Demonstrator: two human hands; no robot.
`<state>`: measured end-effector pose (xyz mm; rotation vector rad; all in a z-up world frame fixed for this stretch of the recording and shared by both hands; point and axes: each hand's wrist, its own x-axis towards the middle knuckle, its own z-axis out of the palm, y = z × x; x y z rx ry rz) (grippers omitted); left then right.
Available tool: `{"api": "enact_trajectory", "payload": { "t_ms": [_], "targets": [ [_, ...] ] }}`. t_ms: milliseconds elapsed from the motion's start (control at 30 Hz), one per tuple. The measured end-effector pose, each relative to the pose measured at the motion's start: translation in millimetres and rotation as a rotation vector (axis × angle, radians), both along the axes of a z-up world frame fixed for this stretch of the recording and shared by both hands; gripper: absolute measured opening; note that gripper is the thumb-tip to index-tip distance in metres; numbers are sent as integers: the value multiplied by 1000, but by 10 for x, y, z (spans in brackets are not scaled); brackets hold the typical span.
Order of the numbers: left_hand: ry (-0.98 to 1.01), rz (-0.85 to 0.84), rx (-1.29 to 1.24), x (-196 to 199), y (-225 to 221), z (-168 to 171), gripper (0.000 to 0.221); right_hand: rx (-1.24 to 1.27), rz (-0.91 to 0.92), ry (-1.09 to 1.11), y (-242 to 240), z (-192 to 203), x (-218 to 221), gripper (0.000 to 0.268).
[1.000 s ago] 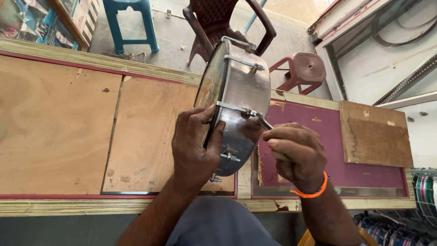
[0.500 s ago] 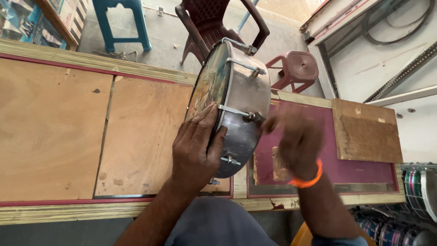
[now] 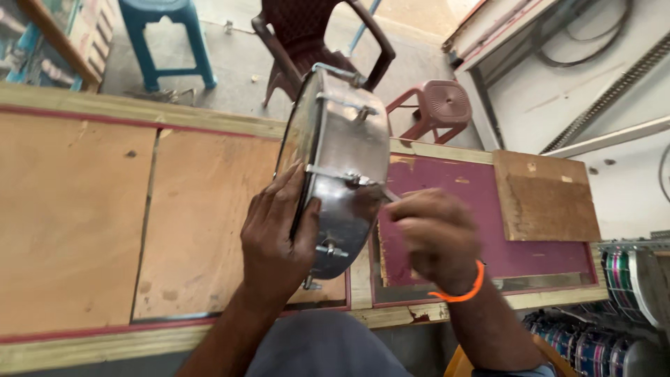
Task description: The person tightens several metal lugs around the rim of a drum using a small wrench, rotating the drum to access different bolts.
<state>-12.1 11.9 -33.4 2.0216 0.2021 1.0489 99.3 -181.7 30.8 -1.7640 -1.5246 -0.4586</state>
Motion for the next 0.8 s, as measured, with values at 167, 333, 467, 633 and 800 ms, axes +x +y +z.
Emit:
{"api": "enact_trajectory", "payload": {
  "t_ms": [167, 333, 467, 633, 800],
  "targets": [
    [7, -5, 21, 8, -46, 21, 43, -221, 97, -583, 125, -11, -47, 10],
    [-6, -17, 52, 34, -64, 3, 43, -23, 53, -3, 233, -17, 176, 18],
    [-5, -39, 57, 53, -126, 22, 42, -67, 69, 1217, 449, 171, 796, 19],
    [-10, -20, 25, 19, -108, 46, 43, 233, -49, 805, 222, 147, 468, 16],
    [14, -12, 20, 10, -92, 39, 43, 164, -26, 226, -25, -2, -41, 9]
  ]
}}
